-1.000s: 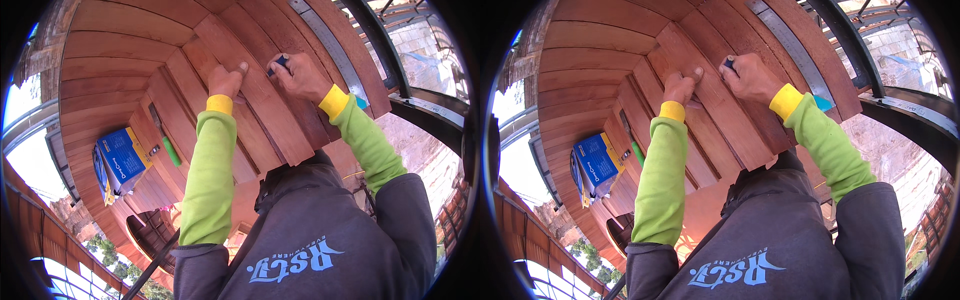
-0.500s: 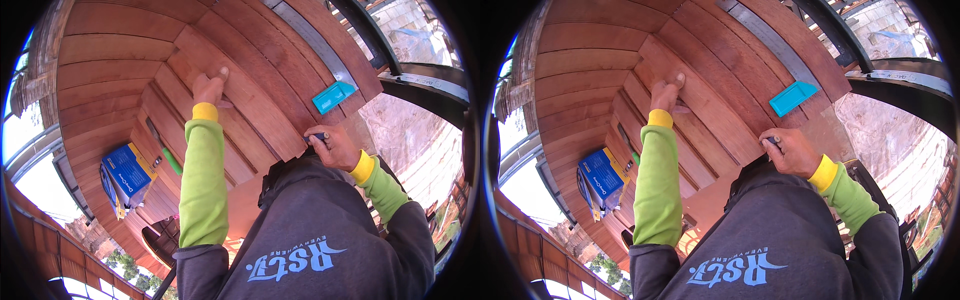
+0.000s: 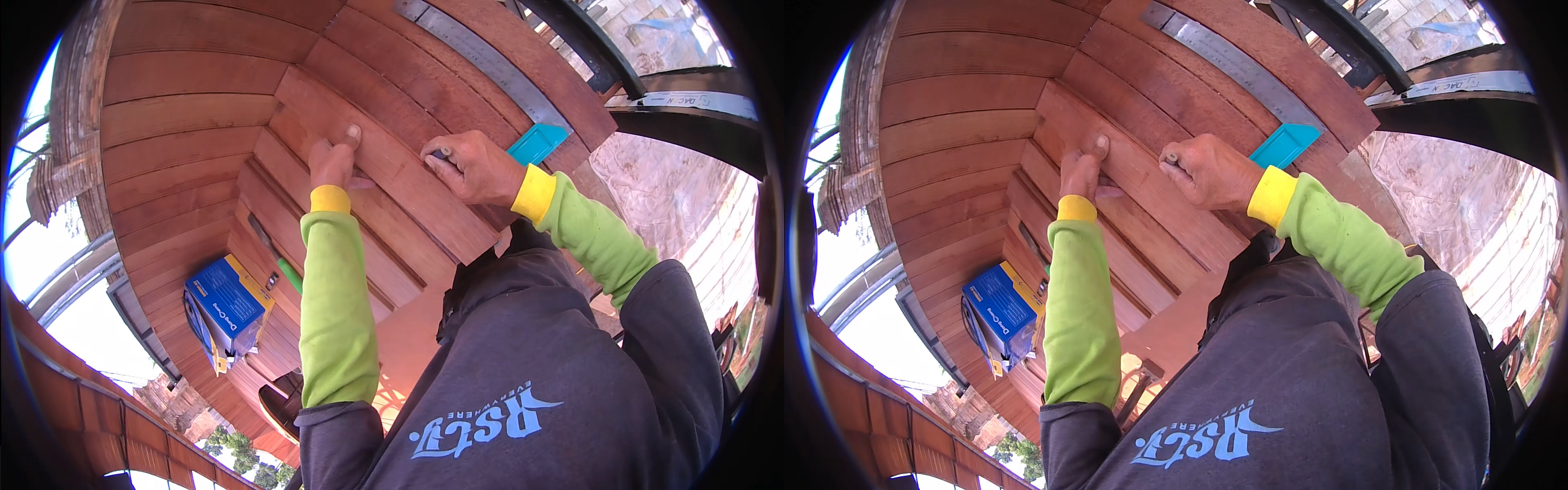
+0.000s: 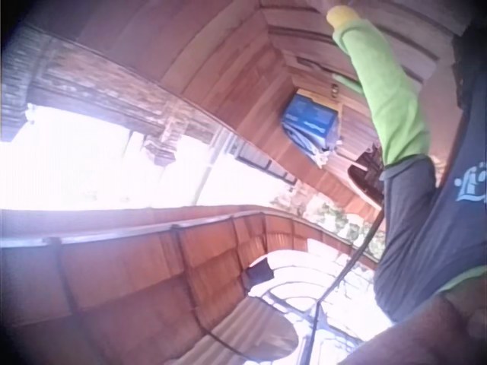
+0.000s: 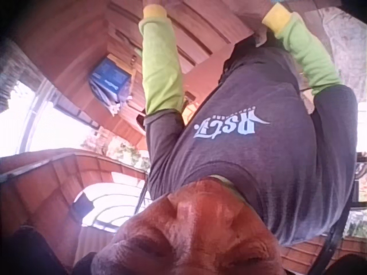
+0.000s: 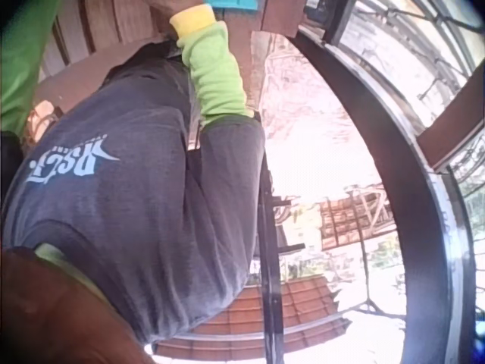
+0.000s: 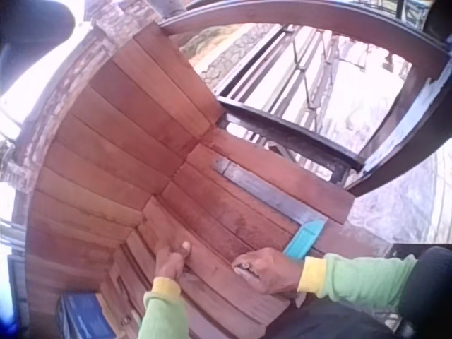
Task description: The person fits wooden planks into a curved wooden structure, using a pencil to mark alignment points on the wood. They repeatedly position the planks, mark them, and then remove them to continue the process.
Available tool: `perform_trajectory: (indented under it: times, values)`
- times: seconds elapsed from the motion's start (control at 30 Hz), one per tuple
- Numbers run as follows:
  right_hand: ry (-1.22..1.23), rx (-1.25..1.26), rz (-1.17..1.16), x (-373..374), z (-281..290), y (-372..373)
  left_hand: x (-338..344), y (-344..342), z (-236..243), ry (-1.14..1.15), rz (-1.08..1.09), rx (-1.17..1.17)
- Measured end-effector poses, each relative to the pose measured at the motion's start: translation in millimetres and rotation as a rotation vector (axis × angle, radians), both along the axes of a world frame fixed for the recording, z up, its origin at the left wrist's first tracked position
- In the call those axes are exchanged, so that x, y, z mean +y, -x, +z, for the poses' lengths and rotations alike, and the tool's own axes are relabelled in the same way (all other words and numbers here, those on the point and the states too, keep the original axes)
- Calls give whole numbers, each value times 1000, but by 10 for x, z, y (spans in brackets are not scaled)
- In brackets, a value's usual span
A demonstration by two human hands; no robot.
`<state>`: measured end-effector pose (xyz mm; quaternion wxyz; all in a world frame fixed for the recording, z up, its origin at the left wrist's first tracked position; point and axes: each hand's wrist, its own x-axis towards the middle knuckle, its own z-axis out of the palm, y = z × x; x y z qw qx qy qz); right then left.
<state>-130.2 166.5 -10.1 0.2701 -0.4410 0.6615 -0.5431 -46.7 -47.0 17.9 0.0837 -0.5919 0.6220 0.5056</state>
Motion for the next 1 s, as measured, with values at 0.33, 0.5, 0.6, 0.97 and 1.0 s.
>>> perform_trajectory:
  times: [0.33, 0.5, 0.6, 0.97, 1.0]
  values:
    - [-137, -135, -13, 826, 240, -317, 23, -47, -5, 0, 6, 41]
    - [19, -9, -33, -18, -56, -12, 36, 10, 25, 10, 3, 35]
    - [-22, -11, -13, -143, -17, 74, 26, 16, 39, -11, -3, 36]
    - [-42, -87, -30, 563, 109, -237, 13, -50, -41, 36, 8, 45]
    - [39, -52, -54, 340, 25, -173, 7, -27, -23, 44, 14, 51]
